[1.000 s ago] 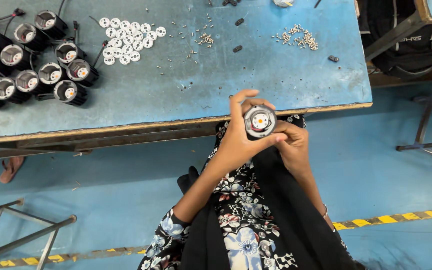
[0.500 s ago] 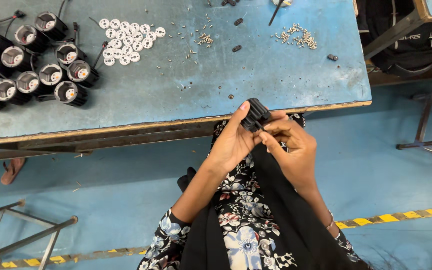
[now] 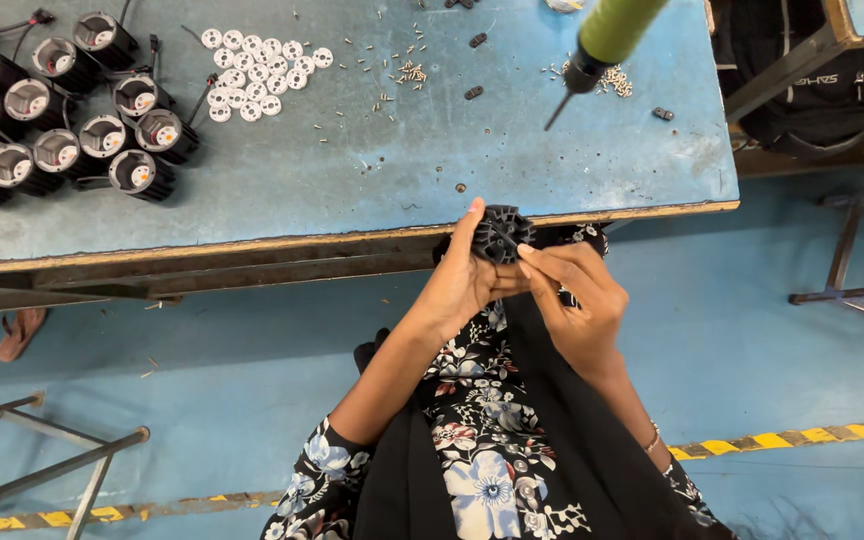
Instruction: The person assembles small cylindrical electronic components by hand, inserting white circular parts and securing them with screws. They use a green electric screwdriver to tighten the screws and a small brush to clean the components, working at a blue table with various parts scattered around.
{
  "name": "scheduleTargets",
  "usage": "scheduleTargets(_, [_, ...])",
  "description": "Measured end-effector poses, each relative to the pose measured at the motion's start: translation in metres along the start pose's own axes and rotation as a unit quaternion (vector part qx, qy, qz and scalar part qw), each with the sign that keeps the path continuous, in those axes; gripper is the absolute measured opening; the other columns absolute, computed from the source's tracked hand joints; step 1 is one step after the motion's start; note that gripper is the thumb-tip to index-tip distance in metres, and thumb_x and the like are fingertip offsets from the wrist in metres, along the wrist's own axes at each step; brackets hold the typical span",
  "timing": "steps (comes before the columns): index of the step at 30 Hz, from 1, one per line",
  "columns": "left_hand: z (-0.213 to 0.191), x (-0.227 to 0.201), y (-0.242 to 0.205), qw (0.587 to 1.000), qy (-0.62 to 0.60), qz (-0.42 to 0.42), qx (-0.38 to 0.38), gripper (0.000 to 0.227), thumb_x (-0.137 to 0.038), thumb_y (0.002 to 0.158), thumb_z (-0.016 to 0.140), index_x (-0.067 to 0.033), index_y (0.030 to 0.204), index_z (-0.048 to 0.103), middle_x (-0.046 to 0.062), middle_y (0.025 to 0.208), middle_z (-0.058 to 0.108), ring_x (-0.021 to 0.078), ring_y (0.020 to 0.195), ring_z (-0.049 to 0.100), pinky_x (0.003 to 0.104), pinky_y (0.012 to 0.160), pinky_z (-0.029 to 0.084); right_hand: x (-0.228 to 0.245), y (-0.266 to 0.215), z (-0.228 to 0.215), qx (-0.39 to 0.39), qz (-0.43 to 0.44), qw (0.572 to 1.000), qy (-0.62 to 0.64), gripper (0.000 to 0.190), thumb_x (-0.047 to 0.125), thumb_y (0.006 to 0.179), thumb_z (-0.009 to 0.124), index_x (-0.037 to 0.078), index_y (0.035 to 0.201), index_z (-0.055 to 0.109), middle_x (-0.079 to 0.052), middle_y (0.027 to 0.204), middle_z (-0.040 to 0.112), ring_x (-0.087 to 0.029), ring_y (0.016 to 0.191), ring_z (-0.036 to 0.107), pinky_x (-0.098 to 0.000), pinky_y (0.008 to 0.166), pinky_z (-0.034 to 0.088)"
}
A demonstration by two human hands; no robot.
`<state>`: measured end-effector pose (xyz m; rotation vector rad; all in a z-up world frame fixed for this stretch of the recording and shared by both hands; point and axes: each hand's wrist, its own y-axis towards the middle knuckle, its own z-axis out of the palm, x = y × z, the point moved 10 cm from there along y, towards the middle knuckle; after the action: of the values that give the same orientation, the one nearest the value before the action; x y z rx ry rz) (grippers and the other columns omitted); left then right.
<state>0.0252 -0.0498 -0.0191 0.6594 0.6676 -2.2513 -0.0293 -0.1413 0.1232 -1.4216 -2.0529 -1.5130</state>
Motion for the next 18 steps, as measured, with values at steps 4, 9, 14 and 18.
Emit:
scheduleTargets(4, [0.001,0.006,0.004,1.0,0.02,0.0,-0.001,0.078,-0.072,0.102,0.027,-0.0054,0.108,0.067,0.014,0.101,0.076,0.0245,0.097,0.074,0.041,0.099,0.055,-0.007,-0.009,-0.001,-0.034,0.011,0.998,0.046,0.013,-0.005,0.095,0.076,-0.003,0.106,0.07,-0.009,0.096,0.071,-0.015,0.081,0.066,-0.025,0.072,0.053])
scheduleTargets(9, [-0.007,0.009,0.006,0.999,0.032,0.005,-0.019,0.076,-0.07,0.104,0.028,-0.0044,0.101,0.067,0.011,0.09,0.073,0.0252,0.087,0.074,0.043,0.095,0.058,-0.032,-0.022,0.003,-0.04,0.12,0.98,0.152,0.011,-0.005,0.094,0.074,-0.005,0.104,0.069,-0.009,0.096,0.07,-0.011,0.082,0.065,-0.0236,0.072,0.053])
scheduleTargets(14, [-0.017,0.014,0.013,1.0,0.017,0.01,-0.02,0.071,-0.067,0.103,0.029,-0.0061,0.099,0.066,0.008,0.084,0.071,0.0225,0.082,0.072,0.043,0.092,0.059,-0.045,-0.021,0.007,-0.017,0.176,0.959,0.22,0.011,-0.004,0.094,0.074,-0.004,0.104,0.069,-0.009,0.098,0.07,-0.01,0.082,0.067,-0.0209,0.071,0.054])
scheduleTargets(18, [-0.012,0.012,0.014,0.998,-0.022,0.032,0.04,0.071,-0.07,0.117,0.031,-0.0092,0.098,0.063,0.001,0.078,0.061,0.0164,0.072,0.064,0.036,0.083,0.056,-0.02,-0.012,0.005,-0.013,0.068,0.996,0.056,0.013,-0.005,0.091,0.079,-0.002,0.101,0.073,-0.011,0.102,0.07,-0.015,0.085,0.068,-0.0224,0.072,0.055])
